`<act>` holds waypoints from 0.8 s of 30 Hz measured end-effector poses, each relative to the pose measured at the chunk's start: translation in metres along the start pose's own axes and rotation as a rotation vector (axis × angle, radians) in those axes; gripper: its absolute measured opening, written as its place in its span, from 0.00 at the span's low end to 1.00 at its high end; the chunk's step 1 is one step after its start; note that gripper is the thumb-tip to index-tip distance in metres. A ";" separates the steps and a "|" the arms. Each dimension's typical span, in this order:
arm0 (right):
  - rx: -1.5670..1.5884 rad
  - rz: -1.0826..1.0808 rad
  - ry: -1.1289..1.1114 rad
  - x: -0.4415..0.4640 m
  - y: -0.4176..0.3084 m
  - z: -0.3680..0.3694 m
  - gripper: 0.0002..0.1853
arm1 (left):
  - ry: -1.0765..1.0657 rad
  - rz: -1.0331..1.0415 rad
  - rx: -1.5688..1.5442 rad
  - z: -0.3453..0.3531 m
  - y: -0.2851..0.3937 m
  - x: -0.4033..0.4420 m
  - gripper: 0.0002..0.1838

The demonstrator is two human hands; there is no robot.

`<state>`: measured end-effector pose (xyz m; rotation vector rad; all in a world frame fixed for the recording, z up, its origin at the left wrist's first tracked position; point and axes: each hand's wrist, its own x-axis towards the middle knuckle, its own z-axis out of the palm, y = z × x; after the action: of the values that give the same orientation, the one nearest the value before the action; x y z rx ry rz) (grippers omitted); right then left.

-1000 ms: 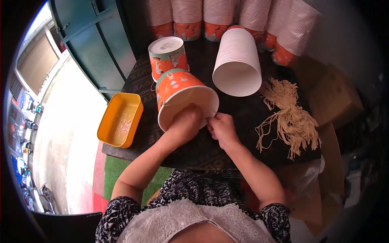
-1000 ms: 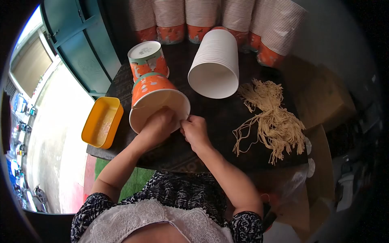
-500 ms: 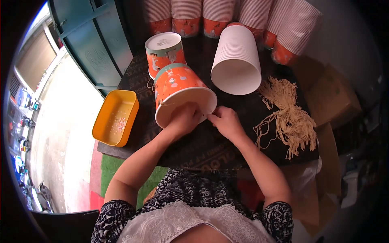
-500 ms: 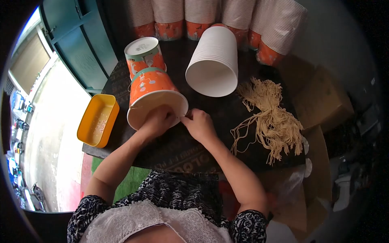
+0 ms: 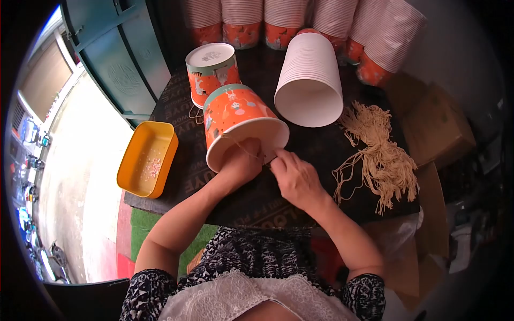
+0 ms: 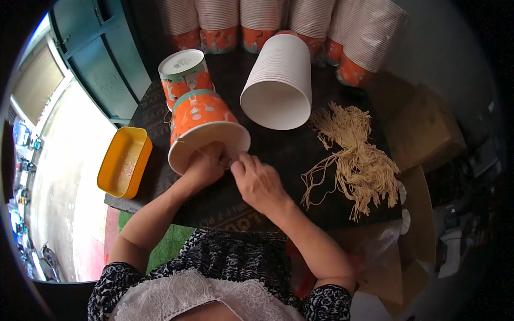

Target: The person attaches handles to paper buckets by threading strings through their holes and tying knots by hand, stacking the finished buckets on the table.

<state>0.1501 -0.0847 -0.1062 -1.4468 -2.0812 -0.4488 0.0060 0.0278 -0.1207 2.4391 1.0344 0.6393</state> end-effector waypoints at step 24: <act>0.861 0.479 -0.055 -0.014 0.033 -0.004 0.05 | -0.292 -0.353 -0.785 -0.016 0.019 0.008 0.09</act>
<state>0.1858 -0.0854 -0.1127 -1.3190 -1.5469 0.6120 0.0124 0.0244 -0.0953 1.5650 0.8471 0.4354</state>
